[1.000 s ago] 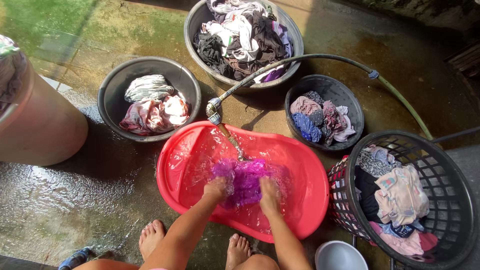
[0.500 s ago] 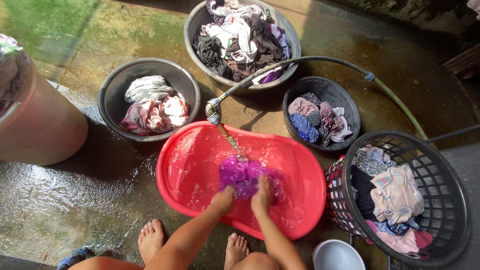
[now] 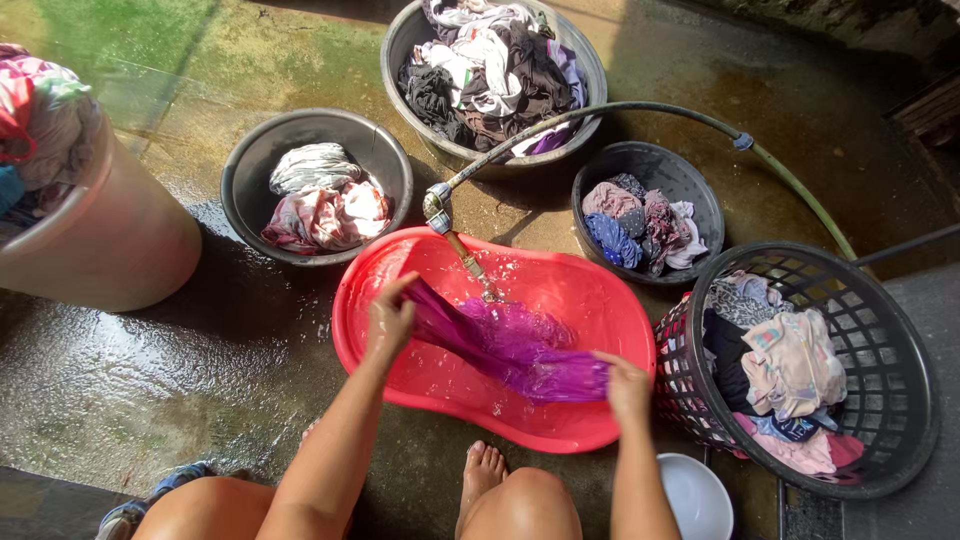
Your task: The person washes clothes by rinsing and scrubbing garments in a wash basin filled with water and wringing them out by hand.
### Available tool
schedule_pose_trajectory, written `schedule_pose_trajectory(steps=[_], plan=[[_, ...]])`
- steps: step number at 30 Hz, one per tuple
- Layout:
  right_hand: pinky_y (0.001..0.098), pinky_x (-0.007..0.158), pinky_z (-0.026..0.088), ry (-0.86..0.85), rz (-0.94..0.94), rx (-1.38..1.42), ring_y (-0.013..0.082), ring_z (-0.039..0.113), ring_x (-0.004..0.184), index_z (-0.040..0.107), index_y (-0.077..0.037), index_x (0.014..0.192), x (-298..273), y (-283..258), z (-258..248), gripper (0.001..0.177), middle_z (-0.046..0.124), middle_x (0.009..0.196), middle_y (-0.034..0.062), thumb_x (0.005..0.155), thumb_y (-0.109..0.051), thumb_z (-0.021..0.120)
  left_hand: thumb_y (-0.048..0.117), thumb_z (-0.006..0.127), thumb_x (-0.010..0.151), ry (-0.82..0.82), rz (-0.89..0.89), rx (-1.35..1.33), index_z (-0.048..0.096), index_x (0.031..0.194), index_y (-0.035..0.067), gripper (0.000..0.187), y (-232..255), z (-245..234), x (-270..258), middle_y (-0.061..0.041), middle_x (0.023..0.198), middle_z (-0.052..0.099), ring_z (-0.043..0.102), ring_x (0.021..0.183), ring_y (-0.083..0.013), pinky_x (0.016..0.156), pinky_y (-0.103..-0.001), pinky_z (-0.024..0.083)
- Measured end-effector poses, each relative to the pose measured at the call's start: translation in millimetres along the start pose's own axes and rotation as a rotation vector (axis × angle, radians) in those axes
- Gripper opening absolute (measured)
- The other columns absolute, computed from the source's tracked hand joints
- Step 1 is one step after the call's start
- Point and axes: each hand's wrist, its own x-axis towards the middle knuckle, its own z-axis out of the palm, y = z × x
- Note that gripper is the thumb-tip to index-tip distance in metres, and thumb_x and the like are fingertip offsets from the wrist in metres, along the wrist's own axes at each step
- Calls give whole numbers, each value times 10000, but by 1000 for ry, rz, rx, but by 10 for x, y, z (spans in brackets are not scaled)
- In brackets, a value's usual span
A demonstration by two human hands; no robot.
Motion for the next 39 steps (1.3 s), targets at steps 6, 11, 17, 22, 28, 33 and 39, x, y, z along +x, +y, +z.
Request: schedule_pose_trajectory(steps=[6, 11, 17, 22, 28, 33, 39], plan=[[261, 563, 340, 432, -163, 193, 73, 446, 613, 806, 50, 1116, -8, 4, -318, 365, 702, 833, 75, 1056, 90, 449, -89, 620, 922, 204, 307, -129, 677, 1291, 106, 422, -119, -225, 130, -69, 1082, 683, 638, 902, -154, 785, -282, 545], [373, 982, 477, 276, -132, -161, 333, 654, 1143, 603, -75, 1448, 94, 88, 705, 754, 606, 1434, 200, 776, 207, 408, -66, 711, 738, -100, 416, 299, 529, 1472, 114, 778, -802, 552, -29, -146, 1343, 617, 639, 1146, -263, 941, -371, 548], [330, 1167, 407, 191, -505, -342, 243, 555, 1389, 571, -119, 1465, -95, 94, 1818, 732, 552, 1527, 94, 809, 161, 408, -39, 488, 911, -439, 13, 817, 207, 1628, 183, 802, -835, 1313, -374, -13, 1766, 180, 741, 999, -315, 821, -441, 596], [501, 1146, 287, -165, -632, -908, 369, 451, 1397, 586, -58, 1370, 7, 163, 1574, 592, 528, 1479, 168, 792, 46, 514, 125, 422, 1027, -665, 163, 1286, 409, 1501, 272, 497, -1065, 1197, -42, -42, 1401, 609, 702, 1076, -284, 774, -518, 603], [459, 1168, 342, 209, -462, -459, 459, 503, 1330, 488, 85, 1413, 107, -46, 2152, 674, 526, 1407, 335, 741, 77, 448, 153, 439, 1032, -381, 183, 964, 659, 1195, 87, 282, -1090, 1405, -273, -164, 1064, 739, 745, 960, -328, 801, -451, 603], [435, 1188, 396, -299, -650, -535, 389, 569, 1339, 534, -34, 1458, 156, 245, 1779, 578, 586, 1437, 222, 911, 94, 395, 198, 532, 959, -684, 4, 1119, 705, 1114, 80, 261, -1166, 1295, -150, -156, 1121, 718, 701, 1075, -317, 889, -450, 570], [459, 1172, 292, 48, -213, -255, 421, 444, 1389, 431, 29, 1469, 116, 13, 2074, 755, 445, 1510, 265, 719, 116, 408, 216, 546, 969, -651, 44, 1218, 655, 1236, 40, 337, -1254, 1315, -348, -174, 1250, 649, 713, 1084, -332, 860, -486, 609]])
